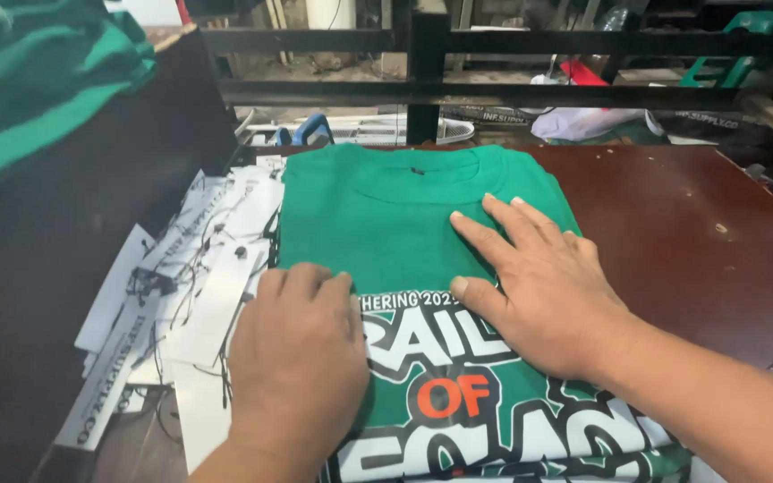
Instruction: Attaching brand tags to t-shirts using plastic fasteners by hand.
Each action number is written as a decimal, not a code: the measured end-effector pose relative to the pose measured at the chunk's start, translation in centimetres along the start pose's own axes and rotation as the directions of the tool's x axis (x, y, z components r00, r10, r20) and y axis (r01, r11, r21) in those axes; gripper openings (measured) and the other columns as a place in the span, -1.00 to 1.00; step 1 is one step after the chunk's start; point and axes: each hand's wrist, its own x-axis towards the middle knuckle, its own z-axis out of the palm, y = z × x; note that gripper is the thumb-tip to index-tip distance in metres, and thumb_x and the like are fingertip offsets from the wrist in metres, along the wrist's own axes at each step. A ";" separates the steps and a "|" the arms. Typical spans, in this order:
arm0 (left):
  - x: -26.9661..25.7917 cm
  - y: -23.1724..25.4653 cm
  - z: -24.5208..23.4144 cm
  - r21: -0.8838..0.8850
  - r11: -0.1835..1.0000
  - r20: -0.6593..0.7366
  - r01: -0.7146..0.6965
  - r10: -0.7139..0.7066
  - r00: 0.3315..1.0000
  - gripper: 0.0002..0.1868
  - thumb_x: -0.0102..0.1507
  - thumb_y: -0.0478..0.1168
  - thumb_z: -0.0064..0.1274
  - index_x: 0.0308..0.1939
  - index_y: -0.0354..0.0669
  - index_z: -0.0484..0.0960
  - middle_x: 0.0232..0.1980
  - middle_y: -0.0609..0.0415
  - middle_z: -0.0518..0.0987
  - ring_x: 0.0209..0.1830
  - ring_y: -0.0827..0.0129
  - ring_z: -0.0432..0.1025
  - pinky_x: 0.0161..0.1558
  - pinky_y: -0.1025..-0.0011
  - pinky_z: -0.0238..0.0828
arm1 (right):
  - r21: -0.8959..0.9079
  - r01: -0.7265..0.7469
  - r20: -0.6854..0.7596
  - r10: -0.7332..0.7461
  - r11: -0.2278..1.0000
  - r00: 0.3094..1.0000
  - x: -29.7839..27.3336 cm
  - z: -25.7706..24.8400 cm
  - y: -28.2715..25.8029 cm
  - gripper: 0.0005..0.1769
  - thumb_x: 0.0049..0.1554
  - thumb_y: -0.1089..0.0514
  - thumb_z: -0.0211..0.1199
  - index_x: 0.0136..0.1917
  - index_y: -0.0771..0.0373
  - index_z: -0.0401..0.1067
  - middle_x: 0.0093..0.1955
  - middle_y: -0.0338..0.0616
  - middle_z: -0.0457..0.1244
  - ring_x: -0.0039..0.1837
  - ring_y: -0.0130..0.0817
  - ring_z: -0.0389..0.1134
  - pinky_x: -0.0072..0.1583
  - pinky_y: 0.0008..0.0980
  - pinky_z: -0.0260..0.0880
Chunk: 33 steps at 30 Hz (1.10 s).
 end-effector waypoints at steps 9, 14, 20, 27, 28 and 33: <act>2.9 -4.3 -1.8 0.167 0.875 0.110 0.454 -0.474 0.874 -0.56 0.24 0.05 0.10 0.15 0.00 0.56 0.10 -0.07 0.49 0.13 -0.03 0.37 -0.16 -0.13 0.47 | -0.006 0.018 -0.027 -0.018 1.000 0.999 0.0 0.2 0.0 -0.17 0.17 -0.39 -0.21 0.66 -0.28 -0.08 0.75 -0.29 -0.30 0.74 -0.15 -0.42 0.48 0.29 -0.25; 4.9 -6.1 -3.2 0.358 0.764 0.320 0.537 -0.641 0.698 -0.37 0.27 0.29 0.07 0.16 -0.12 0.57 0.17 -0.18 0.48 0.20 -0.22 0.42 0.11 -0.17 0.39 | 0.013 0.021 -0.030 -0.021 1.000 0.999 -0.1 0.1 0.0 -0.17 0.17 -0.39 -0.19 0.66 -0.28 -0.07 0.75 -0.27 -0.29 0.74 -0.16 -0.42 0.48 0.30 -0.29; 6.0 -7.3 -3.4 0.267 0.790 0.296 0.553 -0.613 0.733 -0.70 0.35 0.09 0.04 0.01 0.06 0.62 0.09 -0.08 0.53 0.05 -0.23 0.48 -0.02 -0.16 0.41 | -0.002 0.032 -0.028 -0.032 0.999 0.999 -0.1 0.1 -0.1 -0.17 0.17 -0.39 -0.19 0.66 -0.27 -0.08 0.75 -0.25 -0.29 0.74 -0.14 -0.41 0.48 0.30 -0.26; 7.0 -6.7 -5.8 -0.180 0.531 0.327 0.828 -0.761 0.560 -0.77 0.23 -0.07 0.11 -0.05 0.12 0.69 -0.24 0.08 0.57 -0.26 0.19 0.37 -0.18 0.17 0.27 | 0.008 0.012 -0.031 -0.012 1.000 0.999 -0.2 -0.1 -0.3 -0.18 0.16 -0.38 -0.19 0.66 -0.29 -0.07 0.75 -0.27 -0.28 0.74 -0.17 -0.41 0.49 0.29 -0.29; 7.1 -6.4 -6.1 -0.261 0.483 0.345 0.836 -0.762 0.548 -0.88 0.21 -0.11 0.09 -0.28 0.02 0.68 -0.47 0.13 0.45 -0.54 0.31 0.22 -0.44 0.21 0.17 | 0.010 0.010 -0.029 -0.009 1.000 1.000 -0.3 -0.2 -0.4 -0.18 0.16 -0.38 -0.19 0.66 -0.28 -0.07 0.75 -0.27 -0.29 0.74 -0.18 -0.41 0.50 0.27 -0.29; 7.0 -6.3 -5.3 -0.561 0.242 0.410 0.792 -0.750 0.520 -0.90 0.20 -0.21 0.19 -0.36 -0.01 0.56 -0.50 0.20 0.36 -0.53 0.46 0.19 -0.45 0.39 0.13 | -0.020 0.011 -0.042 -0.012 1.000 0.999 -0.1 0.1 -0.2 -0.18 0.16 -0.38 -0.21 0.66 -0.29 -0.07 0.75 -0.28 -0.27 0.74 -0.18 -0.40 0.49 0.27 -0.25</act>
